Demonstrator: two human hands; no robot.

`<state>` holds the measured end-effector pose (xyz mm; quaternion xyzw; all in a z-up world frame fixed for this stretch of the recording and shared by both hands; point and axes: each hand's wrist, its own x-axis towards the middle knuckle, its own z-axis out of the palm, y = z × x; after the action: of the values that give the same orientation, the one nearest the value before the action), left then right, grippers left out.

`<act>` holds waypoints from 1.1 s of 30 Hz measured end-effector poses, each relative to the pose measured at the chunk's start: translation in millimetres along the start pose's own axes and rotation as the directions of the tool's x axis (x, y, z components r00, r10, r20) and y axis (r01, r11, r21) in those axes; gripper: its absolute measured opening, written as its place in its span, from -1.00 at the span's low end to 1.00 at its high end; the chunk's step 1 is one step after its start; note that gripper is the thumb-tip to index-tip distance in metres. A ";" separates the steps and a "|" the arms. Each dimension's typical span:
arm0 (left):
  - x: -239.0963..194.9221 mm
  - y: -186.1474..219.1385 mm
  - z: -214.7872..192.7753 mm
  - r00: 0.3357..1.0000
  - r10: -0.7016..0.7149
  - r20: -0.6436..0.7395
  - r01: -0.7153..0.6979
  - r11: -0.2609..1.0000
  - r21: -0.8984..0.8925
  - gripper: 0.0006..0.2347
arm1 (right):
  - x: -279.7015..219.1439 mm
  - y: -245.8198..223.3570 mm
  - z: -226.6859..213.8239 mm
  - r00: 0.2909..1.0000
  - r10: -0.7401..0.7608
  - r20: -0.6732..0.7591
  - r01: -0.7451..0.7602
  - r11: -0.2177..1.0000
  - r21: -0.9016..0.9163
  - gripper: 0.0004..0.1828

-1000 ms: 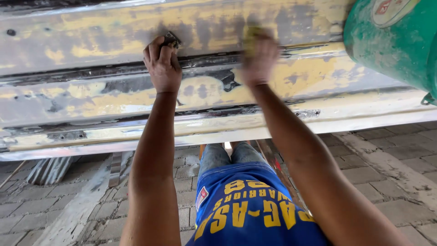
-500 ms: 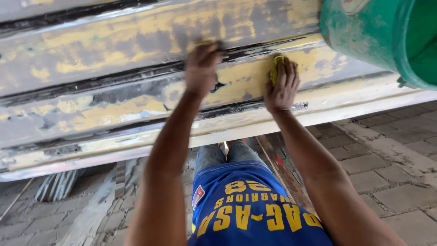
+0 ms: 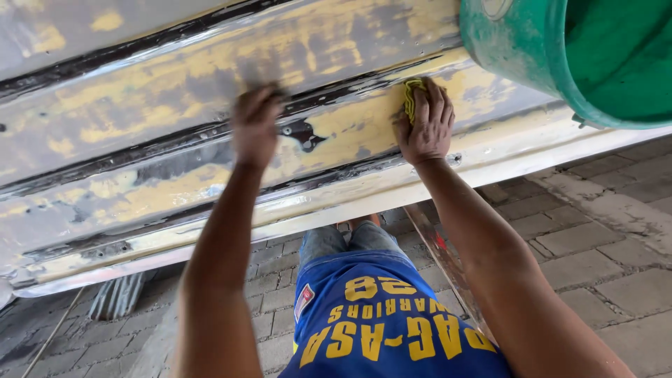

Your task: The person scrubs a large, horizontal metal surface with a yellow cloth in their right hand and a dark abrasive pad in their left hand. They move along the length of the surface, applying pressure to remove residue. The person briefly pauses to adjust the cloth before continuing the scrubbing motion.

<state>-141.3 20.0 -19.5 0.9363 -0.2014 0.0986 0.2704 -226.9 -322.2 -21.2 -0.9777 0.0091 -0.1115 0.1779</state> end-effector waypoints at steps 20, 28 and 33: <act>-20.9 39.5 49.7 0.993 0.113 -0.016 -0.112 0.991 0.068 -0.77 | -1.1 2.7 1.0 1.000 0.004 0.022 -0.004 1.000 0.000 -0.38; 30.2 84.8 76.2 0.970 0.240 -0.031 -0.240 0.971 -0.007 -0.86 | -2.7 -1.6 0.3 0.997 -0.073 0.039 0.073 0.997 0.001 -0.38; -58.5 -20.5 -10.5 0.998 0.053 -0.041 -0.050 0.996 0.067 -0.90 | -4.4 -5.1 -0.3 0.995 -0.088 0.039 0.088 0.996 -0.011 -0.41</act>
<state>-185.9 60.6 -37.4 0.9369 -0.2163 0.1320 0.2408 -231.4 -317.3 -20.1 -0.9802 -0.0368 -0.1002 0.1669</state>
